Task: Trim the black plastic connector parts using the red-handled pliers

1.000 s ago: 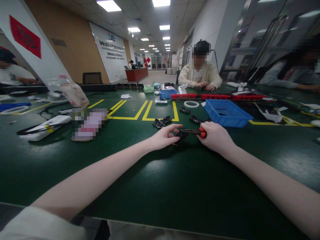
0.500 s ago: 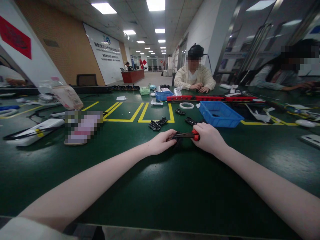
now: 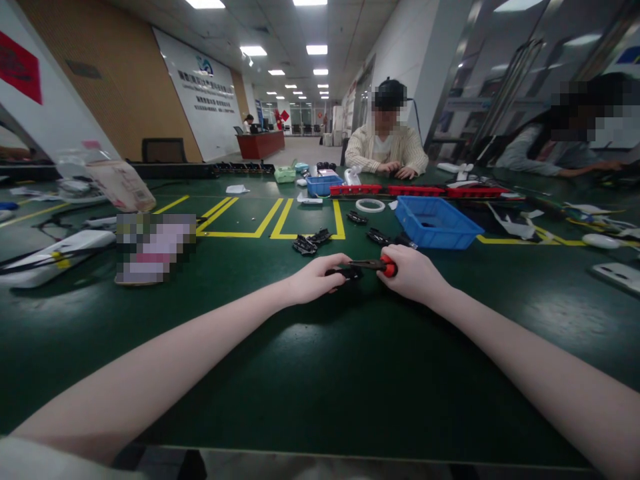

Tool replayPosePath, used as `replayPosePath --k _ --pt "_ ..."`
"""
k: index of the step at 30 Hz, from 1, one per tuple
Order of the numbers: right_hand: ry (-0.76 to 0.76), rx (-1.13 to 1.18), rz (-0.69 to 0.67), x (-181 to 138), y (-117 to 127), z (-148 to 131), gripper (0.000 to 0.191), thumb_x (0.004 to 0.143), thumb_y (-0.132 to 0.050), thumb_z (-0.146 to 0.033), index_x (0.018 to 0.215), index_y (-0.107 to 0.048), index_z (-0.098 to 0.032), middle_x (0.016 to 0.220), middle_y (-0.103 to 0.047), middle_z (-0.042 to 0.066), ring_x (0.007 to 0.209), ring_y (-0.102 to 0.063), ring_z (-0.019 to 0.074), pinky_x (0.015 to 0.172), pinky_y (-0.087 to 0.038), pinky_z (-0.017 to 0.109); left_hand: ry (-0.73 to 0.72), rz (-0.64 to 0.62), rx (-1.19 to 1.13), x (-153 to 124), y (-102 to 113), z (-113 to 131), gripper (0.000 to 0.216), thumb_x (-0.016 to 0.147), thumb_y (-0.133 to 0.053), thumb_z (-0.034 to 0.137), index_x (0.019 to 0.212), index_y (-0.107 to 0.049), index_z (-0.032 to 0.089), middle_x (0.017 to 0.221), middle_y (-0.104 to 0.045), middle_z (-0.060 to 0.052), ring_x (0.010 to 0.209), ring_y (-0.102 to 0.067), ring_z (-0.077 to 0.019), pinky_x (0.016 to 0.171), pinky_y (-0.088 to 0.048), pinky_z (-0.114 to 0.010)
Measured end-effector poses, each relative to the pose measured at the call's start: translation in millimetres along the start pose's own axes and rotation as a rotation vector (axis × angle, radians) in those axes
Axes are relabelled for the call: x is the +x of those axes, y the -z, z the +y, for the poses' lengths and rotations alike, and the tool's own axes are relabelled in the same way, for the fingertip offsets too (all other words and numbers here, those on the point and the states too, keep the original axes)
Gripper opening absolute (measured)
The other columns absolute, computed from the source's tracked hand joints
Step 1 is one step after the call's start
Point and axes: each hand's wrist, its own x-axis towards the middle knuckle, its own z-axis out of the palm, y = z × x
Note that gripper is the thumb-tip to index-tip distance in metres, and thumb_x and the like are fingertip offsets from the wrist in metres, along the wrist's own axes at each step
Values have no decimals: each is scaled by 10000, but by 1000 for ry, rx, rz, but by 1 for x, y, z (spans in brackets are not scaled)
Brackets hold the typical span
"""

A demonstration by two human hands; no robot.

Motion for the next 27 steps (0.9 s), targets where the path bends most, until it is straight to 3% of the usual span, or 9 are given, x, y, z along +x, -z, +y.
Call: replayPosePath --k 10,17,27 --pt "109 120 -143 -2 5 -7 152 710 -578 -218 674 -431 -213 704 -536 18 651 -488 164 587 -380 276 58 -28 19 -2 3 12 348 810 -346 220 975 -628 98 723 -528 -8 586 -460 -103 482 -373 -184" --pt "119 154 -143 -1 5 0 146 709 -552 -238 654 -419 -215 686 -522 18 643 -476 164 578 -365 279 49 -8 56 1 4 5 346 845 -358 266 930 -656 113 834 -597 -34 766 -544 -148 605 -444 -218" --pt "111 176 -153 0 5 5 142 704 -544 -273 646 -429 -212 683 -525 18 626 -481 157 573 -371 278 127 -7 -19 0 6 6 341 856 -369 289 942 -660 133 787 -583 -13 723 -540 -132 583 -428 -203"
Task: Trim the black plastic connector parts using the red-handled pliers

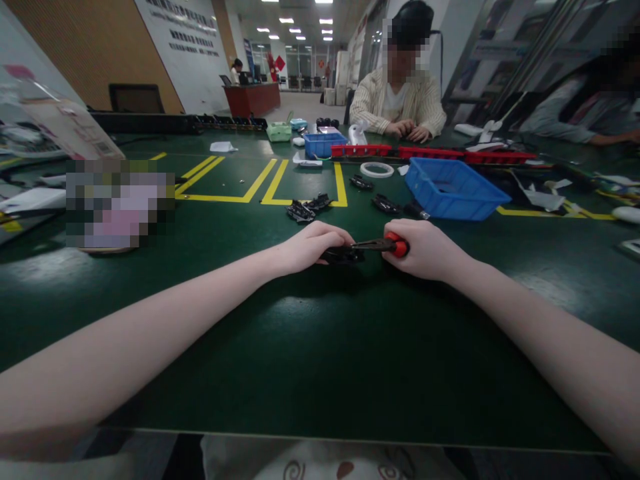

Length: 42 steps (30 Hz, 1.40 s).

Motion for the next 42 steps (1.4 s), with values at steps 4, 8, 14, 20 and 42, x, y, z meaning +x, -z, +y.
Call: replayPosePath --k 4,8,14,20,42 --pt "0 -14 12 0 0 1 148 700 -545 -279 642 -425 -213 683 -524 17 627 -482 158 571 -366 277 14 16 4 -1 -1 0 337 849 -374 289 924 -662 132 754 -562 -10 684 -515 -123 544 -409 -188" --pt "-10 -43 10 0 1 2 149 694 -549 -279 641 -425 -214 689 -530 21 635 -486 164 574 -369 281 9 25 6 -1 -1 0 333 848 -377 299 922 -661 140 774 -575 -10 714 -530 -130 558 -420 -189" --pt "-10 -16 5 0 1 0 147 699 -550 -273 642 -429 -213 690 -536 21 634 -490 161 580 -376 278 14 18 -1 0 0 0 342 844 -378 301 940 -661 135 795 -595 -17 718 -542 -134 567 -429 -194" --pt "-1 -18 -1 0 1 -2 149 688 -550 -274 642 -422 -213 687 -528 20 634 -485 160 570 -363 276 27 28 20 -1 -1 1 346 850 -370 290 929 -668 134 759 -579 -10 687 -516 -126 562 -424 -192" --pt "-27 -24 -3 1 1 -5 144 683 -552 -262 625 -431 -211 667 -527 18 616 -484 159 572 -378 285 26 29 -12 0 -1 3 332 839 -374 280 910 -655 119 717 -543 -7 607 -478 -110 507 -384 -182"
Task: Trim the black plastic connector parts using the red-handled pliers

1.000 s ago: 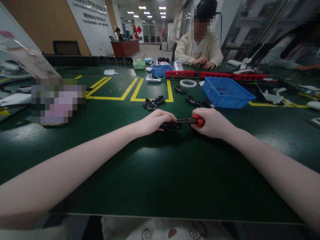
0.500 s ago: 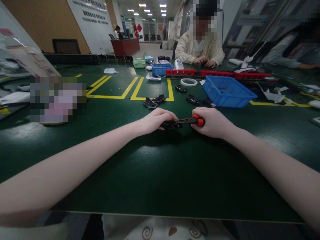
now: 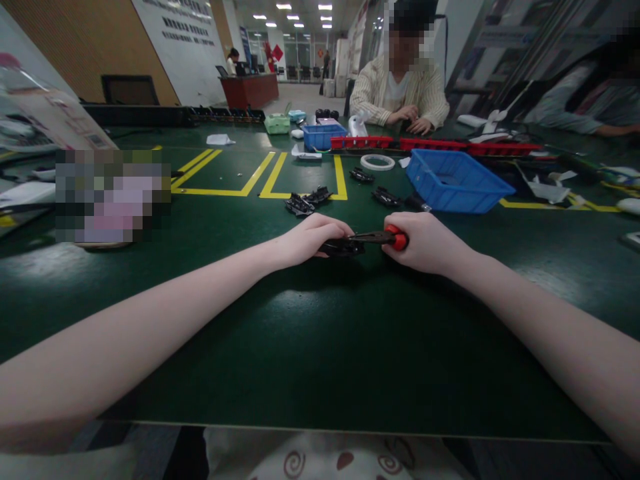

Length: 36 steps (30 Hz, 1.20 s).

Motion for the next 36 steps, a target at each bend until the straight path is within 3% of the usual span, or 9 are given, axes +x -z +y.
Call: replayPosePath --k 36 --pt "26 -34 1 0 0 3 146 698 -544 -274 638 -427 -212 686 -528 20 627 -483 157 571 -375 280 -12 16 -57 2 -1 -1 309 835 -379 226 895 -658 108 683 -532 10 527 -426 -79 452 -332 -162"
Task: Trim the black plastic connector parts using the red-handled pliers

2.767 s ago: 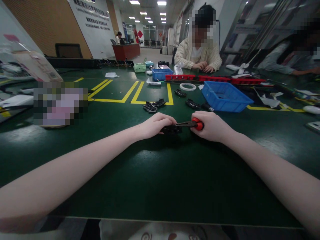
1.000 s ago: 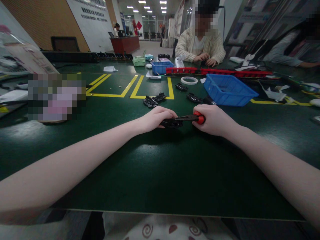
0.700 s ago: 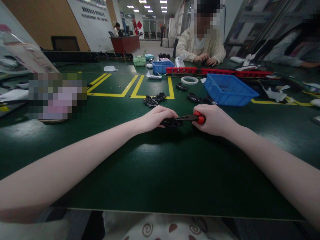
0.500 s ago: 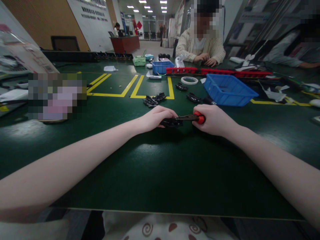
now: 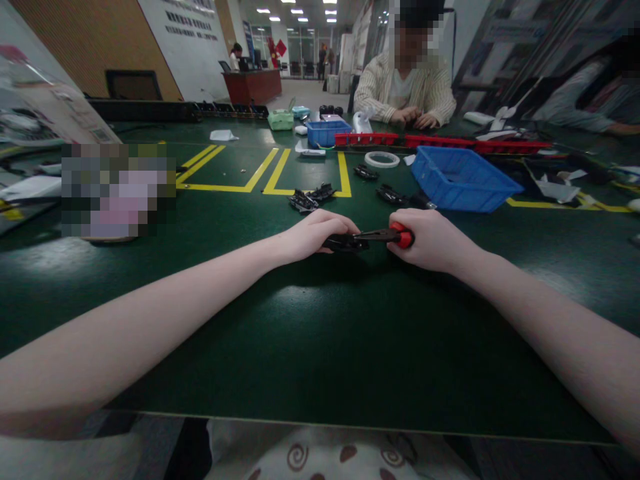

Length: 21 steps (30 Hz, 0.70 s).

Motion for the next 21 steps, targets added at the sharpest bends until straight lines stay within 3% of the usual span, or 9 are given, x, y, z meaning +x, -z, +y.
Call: replayPosePath --k 12,17,21 --pt "79 -266 60 1 4 -4 129 725 -510 -250 665 -400 -221 712 -528 57 660 -492 201 592 -385 314 3 -12 57 -1 1 2 325 821 -367 185 914 -670 114 750 -602 -10 626 -516 -105 507 -385 -173" --pt "58 -209 82 0 -1 0 127 706 -531 -273 680 -419 -219 730 -553 55 681 -512 207 594 -380 311 -27 -45 83 0 1 1 315 844 -352 168 956 -635 87 670 -533 -2 531 -443 -89 467 -355 -181" --pt "88 -138 90 0 -4 10 122 718 -539 -304 732 -461 -212 782 -575 55 737 -538 219 658 -389 331 -75 -68 112 1 3 -1 292 865 -360 203 956 -619 103 753 -560 -19 632 -518 -114 569 -434 -220"
